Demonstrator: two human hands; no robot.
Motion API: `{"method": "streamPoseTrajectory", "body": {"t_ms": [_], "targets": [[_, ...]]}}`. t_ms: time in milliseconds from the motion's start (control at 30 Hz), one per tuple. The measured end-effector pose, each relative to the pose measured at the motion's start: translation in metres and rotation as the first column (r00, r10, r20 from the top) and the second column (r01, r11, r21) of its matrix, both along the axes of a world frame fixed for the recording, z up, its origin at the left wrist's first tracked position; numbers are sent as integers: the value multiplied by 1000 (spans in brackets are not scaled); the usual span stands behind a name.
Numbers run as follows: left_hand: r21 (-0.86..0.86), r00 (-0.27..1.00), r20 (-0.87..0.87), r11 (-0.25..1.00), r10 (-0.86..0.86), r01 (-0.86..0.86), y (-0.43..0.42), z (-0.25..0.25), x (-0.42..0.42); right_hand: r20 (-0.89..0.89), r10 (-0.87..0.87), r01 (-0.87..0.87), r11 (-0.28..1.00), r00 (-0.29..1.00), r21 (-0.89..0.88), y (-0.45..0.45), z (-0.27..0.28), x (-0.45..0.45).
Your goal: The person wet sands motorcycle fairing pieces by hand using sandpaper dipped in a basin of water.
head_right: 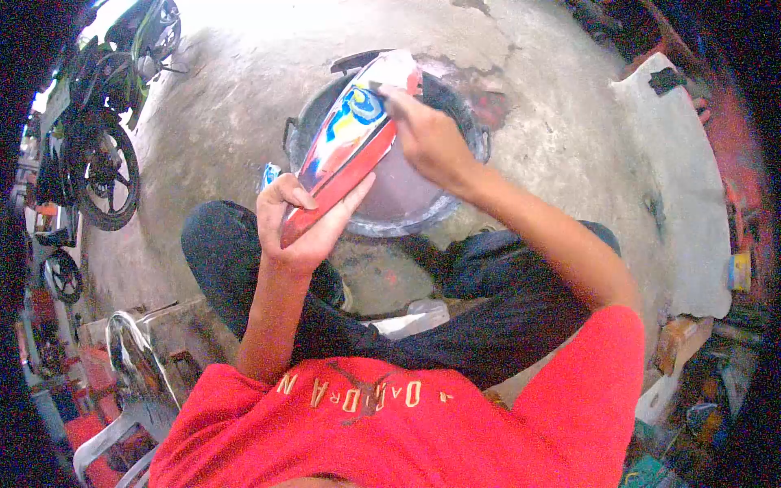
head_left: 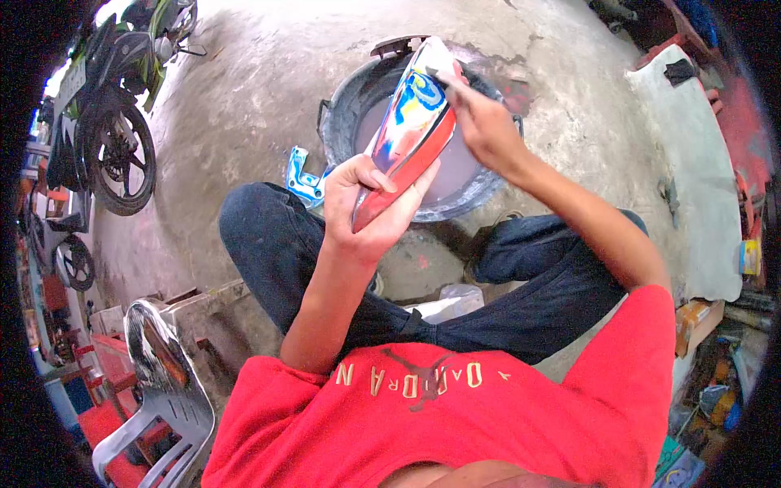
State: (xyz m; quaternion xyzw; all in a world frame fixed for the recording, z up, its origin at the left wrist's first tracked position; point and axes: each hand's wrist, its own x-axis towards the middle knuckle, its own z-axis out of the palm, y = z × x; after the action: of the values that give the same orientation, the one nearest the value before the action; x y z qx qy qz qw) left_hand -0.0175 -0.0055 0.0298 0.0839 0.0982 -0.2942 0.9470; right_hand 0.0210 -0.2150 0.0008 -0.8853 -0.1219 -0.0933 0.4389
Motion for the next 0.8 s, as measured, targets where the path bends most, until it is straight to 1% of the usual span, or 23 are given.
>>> {"method": "streamPoseTrajectory", "body": {"t_ms": [33,67,100,133,167,200,267,300,333,400,433,467,500,533,567,600,633,700,733,767,800], "targets": [[-11,1000,2,1000,2,-2,1,-4,2,227,107,-82,990,968,-117,4,-2,-5],[-20,1000,-1,1000,4,-4,1,-7,3,422,231,-135,960,877,-244,10,-5,-15],[45,1000,-7,999,20,-20,1,-4,2,440,350,-236,926,827,-293,17,5,-27],[111,999,-13,993,34,-33,0,2,0,440,404,-307,911,802,-277,23,14,-36],[178,999,-17,983,47,-43,0,4,-2,460,435,-344,899,774,-272,17,9,-30],[134,999,-27,991,28,-24,0,3,-2,483,460,-376,888,745,-266,9,0,-19],[39,999,-46,999,-8,9,-1,0,-2,361,246,-219,969,899,-116,0,-14,0],[62,999,-45,998,2,0,-2,3,-3,131,118,-115,993,984,-32,2,0,3],[42,1000,-28,999,2,-1,-2,1,-3,231,176,-156,983,957,-100,4,0,0],[-2,1000,11,1000,10,-10,-3,-4,0,412,308,-219,943,858,-249,10,0,-12],[95,999,-17,995,37,-35,-3,-2,-1,453,415,-290,901,789,-322,18,13,-26],[194,997,-43,980,62,-53,-3,3,-3,468,484,-352,870,740,-344,22,16,-30],[294,994,-68,954,86,-63,-4,5,-4,483,474,-357,878,737,-318,18,10,-25],[199,998,-46,980,42,-32,-3,3,-4,498,460,-358,887,735,-291,11,0,-14],[101,1000,-18,995,0,2,-2,0,-2,473,395,-313,918,788,-245,4,-6,-3],[0,999,14,999,-35,35,-1,-3,0,349,255,-206,963,902,-171,5,-2,4],[-21,994,86,998,-64,66,2,-8,0,242,206,-174,974,948,-145,4,2,0],[-34,1000,-4,999,-11,11,3,-5,2,320,269,-205,954,909,-219,12,9,-12],[-40,998,-53,999,19,-21,3,-4,3,476,386,-250,912,790,-324,19,12,-21],[-218,999,17,975,-33,36,6,-15,5,468,487,-342,867,738,-363,23,19,-33],[-382,993,96,918,-73,104,12,-34,9,451,570,-391,813,687,-431,23,22,-37]]}}
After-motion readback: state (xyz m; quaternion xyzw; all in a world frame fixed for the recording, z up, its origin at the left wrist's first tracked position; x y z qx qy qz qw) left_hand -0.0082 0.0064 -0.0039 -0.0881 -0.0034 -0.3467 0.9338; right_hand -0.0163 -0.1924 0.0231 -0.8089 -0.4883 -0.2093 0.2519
